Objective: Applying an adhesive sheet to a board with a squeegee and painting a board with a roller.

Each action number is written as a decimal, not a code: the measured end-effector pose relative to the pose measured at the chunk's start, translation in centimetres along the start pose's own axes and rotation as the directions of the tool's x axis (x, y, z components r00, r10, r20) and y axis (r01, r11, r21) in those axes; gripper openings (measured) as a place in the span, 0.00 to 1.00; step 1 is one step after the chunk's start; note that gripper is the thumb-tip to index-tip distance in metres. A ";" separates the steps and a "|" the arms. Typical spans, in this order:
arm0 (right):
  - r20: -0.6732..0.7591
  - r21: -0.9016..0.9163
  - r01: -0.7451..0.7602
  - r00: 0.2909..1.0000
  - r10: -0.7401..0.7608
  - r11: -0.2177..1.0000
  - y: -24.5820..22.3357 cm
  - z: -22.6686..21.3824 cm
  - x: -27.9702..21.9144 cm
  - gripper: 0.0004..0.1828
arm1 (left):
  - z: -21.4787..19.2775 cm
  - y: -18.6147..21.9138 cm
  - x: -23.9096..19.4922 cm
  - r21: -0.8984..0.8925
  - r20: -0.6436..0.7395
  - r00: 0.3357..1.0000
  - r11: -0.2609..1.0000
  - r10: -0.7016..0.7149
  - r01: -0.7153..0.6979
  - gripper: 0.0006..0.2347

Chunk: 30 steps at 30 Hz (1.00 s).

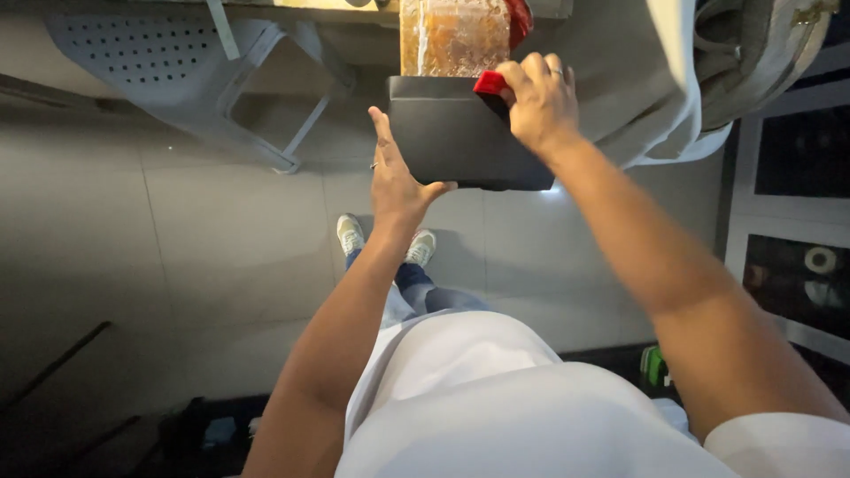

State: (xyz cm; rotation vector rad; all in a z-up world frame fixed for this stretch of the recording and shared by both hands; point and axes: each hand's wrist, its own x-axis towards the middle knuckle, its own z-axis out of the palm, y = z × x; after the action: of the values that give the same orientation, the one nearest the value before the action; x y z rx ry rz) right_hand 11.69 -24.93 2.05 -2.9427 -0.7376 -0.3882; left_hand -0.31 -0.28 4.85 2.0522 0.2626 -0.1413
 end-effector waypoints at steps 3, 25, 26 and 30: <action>0.255 0.152 0.060 0.962 -0.098 0.987 1.6 -1.5 1.5 0.16 | 0.0 -0.1 0.2 0.037 0.017 0.998 0.998 -0.059 0.058 0.66; 0.346 0.137 0.071 0.931 -0.116 0.988 -9.2 -0.9 6.9 0.10 | 1.7 -2.8 1.0 0.116 0.000 1.000 0.993 0.006 -0.006 0.65; 0.340 0.146 0.064 0.934 -0.111 0.987 -9.7 -0.8 7.0 0.11 | 1.7 -3.0 1.0 0.129 -0.002 1.000 0.992 0.006 -0.006 0.65; 0.289 0.287 0.059 0.946 -0.145 0.956 -9.6 -0.2 8.0 0.08 | 1.8 -3.5 1.5 0.117 -0.040 0.996 0.991 0.077 -0.071 0.65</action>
State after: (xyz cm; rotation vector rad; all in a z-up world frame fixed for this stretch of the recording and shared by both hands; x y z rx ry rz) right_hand 13.86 -12.87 4.48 -2.7325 -0.8996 0.1653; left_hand 0.28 -0.06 0.70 2.1784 0.2097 -0.0662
